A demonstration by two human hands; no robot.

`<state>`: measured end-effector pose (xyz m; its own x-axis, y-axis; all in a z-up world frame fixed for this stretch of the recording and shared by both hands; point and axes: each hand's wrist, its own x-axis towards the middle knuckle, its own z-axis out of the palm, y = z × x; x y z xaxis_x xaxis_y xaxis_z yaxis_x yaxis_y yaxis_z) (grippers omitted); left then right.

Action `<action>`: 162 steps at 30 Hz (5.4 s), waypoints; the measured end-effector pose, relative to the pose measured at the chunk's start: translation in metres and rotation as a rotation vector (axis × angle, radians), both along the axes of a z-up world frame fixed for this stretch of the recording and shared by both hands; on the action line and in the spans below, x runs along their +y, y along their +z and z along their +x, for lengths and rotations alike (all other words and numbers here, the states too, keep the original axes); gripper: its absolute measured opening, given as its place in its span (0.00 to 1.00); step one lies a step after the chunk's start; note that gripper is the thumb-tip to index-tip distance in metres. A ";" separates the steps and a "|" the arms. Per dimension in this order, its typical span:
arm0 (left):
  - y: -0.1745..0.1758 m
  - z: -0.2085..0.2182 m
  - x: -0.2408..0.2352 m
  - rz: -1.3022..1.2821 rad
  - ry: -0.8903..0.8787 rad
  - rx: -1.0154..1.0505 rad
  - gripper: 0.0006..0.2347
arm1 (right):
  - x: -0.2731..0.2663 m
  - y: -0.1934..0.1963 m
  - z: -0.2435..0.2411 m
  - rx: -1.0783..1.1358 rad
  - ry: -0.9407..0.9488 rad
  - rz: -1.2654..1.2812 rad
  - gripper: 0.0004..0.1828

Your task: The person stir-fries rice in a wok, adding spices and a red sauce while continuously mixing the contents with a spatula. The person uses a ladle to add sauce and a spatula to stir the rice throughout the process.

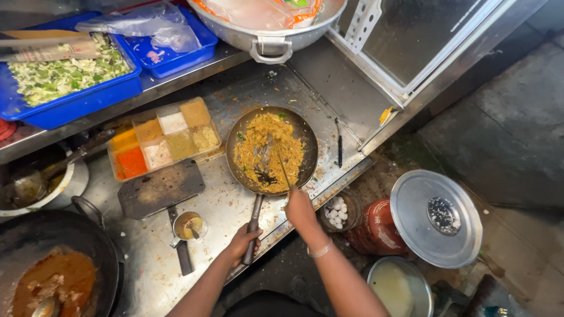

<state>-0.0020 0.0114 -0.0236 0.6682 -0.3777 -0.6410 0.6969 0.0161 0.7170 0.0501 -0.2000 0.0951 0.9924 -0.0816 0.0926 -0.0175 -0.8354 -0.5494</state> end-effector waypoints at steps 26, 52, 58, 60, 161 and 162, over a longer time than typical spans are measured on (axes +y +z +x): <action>0.159 -0.025 0.011 -0.647 0.313 0.447 0.08 | -0.151 -0.063 -0.151 -0.365 -0.449 0.437 0.20; 0.044 -0.005 -0.016 -0.373 0.387 0.296 0.12 | -0.055 0.134 0.049 0.033 0.356 -0.611 0.09; 0.035 -0.015 -0.030 -0.211 0.385 0.272 0.13 | -0.066 0.100 0.016 0.283 0.263 -0.490 0.10; 0.030 -0.016 -0.031 -0.286 0.386 0.267 0.13 | -0.058 0.087 0.019 0.420 0.300 -0.370 0.12; 0.023 0.015 0.019 -0.161 0.075 0.209 0.17 | 0.053 0.034 0.007 0.292 -0.038 -0.190 0.17; 0.021 0.014 0.019 -0.158 0.079 0.201 0.17 | 0.054 0.023 0.014 0.199 -0.069 -0.105 0.15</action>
